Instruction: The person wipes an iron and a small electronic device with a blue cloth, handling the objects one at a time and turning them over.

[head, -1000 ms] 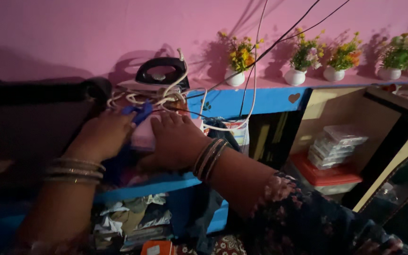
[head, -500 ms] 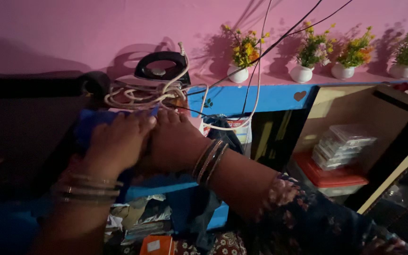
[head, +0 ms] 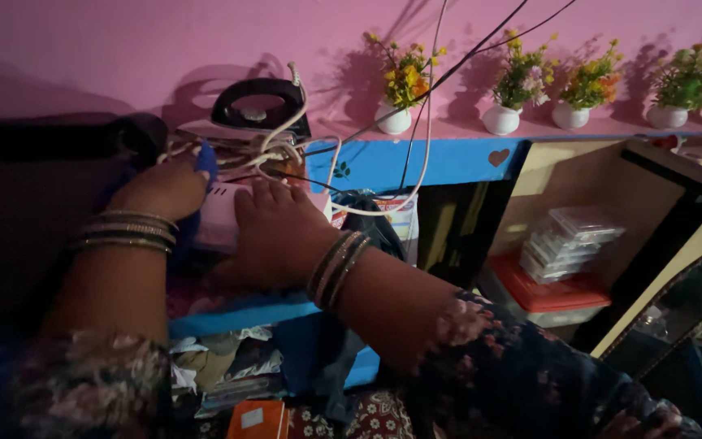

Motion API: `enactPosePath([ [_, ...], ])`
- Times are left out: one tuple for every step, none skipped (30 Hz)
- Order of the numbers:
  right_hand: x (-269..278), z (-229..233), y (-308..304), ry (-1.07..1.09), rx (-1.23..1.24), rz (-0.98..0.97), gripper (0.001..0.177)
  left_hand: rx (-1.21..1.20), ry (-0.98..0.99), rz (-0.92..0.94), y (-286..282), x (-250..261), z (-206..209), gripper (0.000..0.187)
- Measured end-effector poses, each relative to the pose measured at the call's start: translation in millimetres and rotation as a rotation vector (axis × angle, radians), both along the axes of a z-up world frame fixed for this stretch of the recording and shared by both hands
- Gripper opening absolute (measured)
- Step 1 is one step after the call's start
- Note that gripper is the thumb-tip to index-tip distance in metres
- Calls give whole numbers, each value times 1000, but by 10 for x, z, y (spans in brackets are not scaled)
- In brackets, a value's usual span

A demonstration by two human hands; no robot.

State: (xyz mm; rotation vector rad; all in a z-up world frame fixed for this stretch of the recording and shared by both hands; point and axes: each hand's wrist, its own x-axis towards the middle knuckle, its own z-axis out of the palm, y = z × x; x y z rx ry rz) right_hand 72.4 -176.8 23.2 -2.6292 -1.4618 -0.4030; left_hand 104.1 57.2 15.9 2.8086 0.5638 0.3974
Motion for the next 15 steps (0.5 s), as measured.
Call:
enactPosePath([
  [-4, 6, 6, -6, -2, -10, 111, -29, 41, 86, -98, -126, 24, 51],
  [-5, 9, 1, -1, 0, -8, 112, -57, 82, 173, -189, -267, 50, 47],
  [-7, 9, -4, 4, 3, -6, 112, 59, 61, 139, -279, -423, 53, 44],
  [-9, -2, -13, 14, 4, -7, 112, 173, 45, 102, -377, -587, 17, 41],
  [0, 0, -6, 25, 12, -3, 113, 287, 29, 63, -462, -731, -10, 38],
  [12, 8, 18, 36, 21, 2, 114, 258, 9, 83, -535, -847, -24, 36],
  [19, 3, 31, 47, 29, 7, 115, 229, -11, 102, -604, -942, -48, 35],
  [29, -4, 41, 40, 14, 3, 114, 202, -35, 124, -658, -1015, -74, 34],
  [40, -12, 50, 33, -1, -1, 113, 255, -121, 91, -710, -1097, -130, 35],
  [49, -12, 59, 25, -14, -4, 112, 311, -208, 59, -748, -1180, -187, 36],
  [48, -16, 62, 15, -1, 15, 113, 366, -295, 27, -755, -1219, -208, 38],
  [45, -20, 52, 4, 12, 29, 113, 370, -243, 34, -729, -1201, -189, 38],
  [42, -11, 42, -7, 24, 43, 113, 374, -190, 42, -688, -1171, -161, 38],
  [31, 1, 32, 16, 2, 29, 113, 375, -134, 48, -658, -1130, -149, 39],
  [14, 19, 30, 40, -20, 16, 112, 354, -61, 62, -622, -1072, -136, 37],
])
